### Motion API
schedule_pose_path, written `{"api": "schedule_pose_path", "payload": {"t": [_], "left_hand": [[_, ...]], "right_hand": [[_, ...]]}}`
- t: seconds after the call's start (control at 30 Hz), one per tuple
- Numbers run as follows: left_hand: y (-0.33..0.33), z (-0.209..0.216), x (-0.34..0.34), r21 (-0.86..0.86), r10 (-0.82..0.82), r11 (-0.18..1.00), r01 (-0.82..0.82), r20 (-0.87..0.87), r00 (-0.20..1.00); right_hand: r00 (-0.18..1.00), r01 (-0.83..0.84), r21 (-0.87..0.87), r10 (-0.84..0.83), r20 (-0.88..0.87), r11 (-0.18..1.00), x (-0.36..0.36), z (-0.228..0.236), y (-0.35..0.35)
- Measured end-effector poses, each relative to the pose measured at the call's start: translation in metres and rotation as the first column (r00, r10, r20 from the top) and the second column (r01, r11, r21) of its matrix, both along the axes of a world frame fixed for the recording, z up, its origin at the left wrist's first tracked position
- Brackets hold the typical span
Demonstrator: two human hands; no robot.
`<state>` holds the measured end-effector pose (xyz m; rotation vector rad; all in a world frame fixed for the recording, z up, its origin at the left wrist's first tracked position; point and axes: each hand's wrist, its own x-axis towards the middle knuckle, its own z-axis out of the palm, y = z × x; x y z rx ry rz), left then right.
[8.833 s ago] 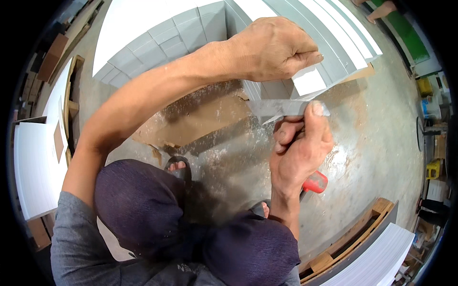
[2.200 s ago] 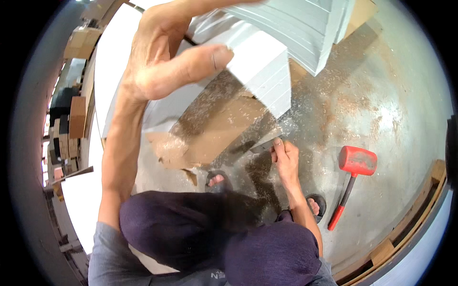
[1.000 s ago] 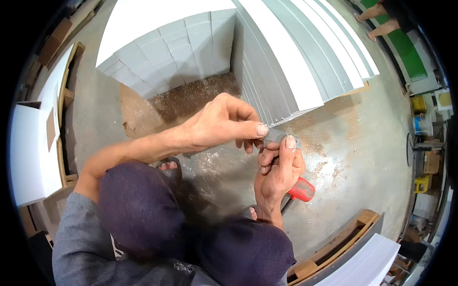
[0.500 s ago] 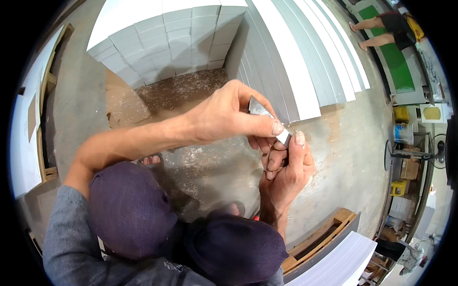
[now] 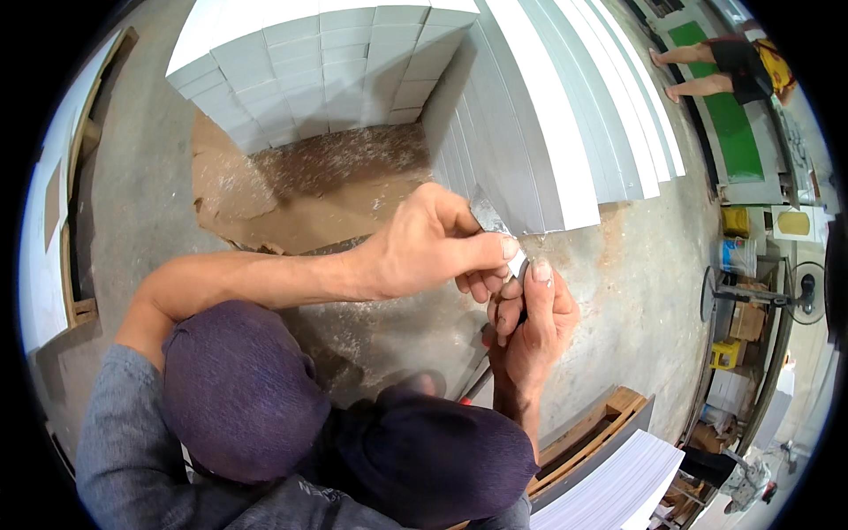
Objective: The person uses a small blade to shave off excess material or adhesive from the corners and edges of white wooden planks, occasionally using a red rubber mallet to tap pieces into alignment.
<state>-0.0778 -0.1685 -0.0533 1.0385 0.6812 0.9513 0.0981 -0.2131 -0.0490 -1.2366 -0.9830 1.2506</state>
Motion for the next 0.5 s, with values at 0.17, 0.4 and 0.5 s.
{"api": "schedule_pose_path", "payload": {"t": [0.17, 0.4, 0.5], "left_hand": [[0.003, 0.002, 0.002, -0.084, 0.031, 0.996, -0.032, -0.015, 0.999], [0.015, 0.008, -0.001, -0.141, -0.011, 0.99, 0.008, -0.02, 1.0], [0.016, -0.008, -0.004, -0.217, 0.038, 0.976, -0.024, 0.061, 0.997]], "right_hand": [[0.96, -0.138, -0.127, 0.164, 0.227, 0.982, 0.006, 0.02, -0.004], [0.763, 0.005, 0.509, -0.332, 0.554, 0.861, 0.034, 0.06, 0.035], [0.793, 0.019, 0.473, -0.301, 0.529, 0.881, 0.025, 0.075, 0.033]]}}
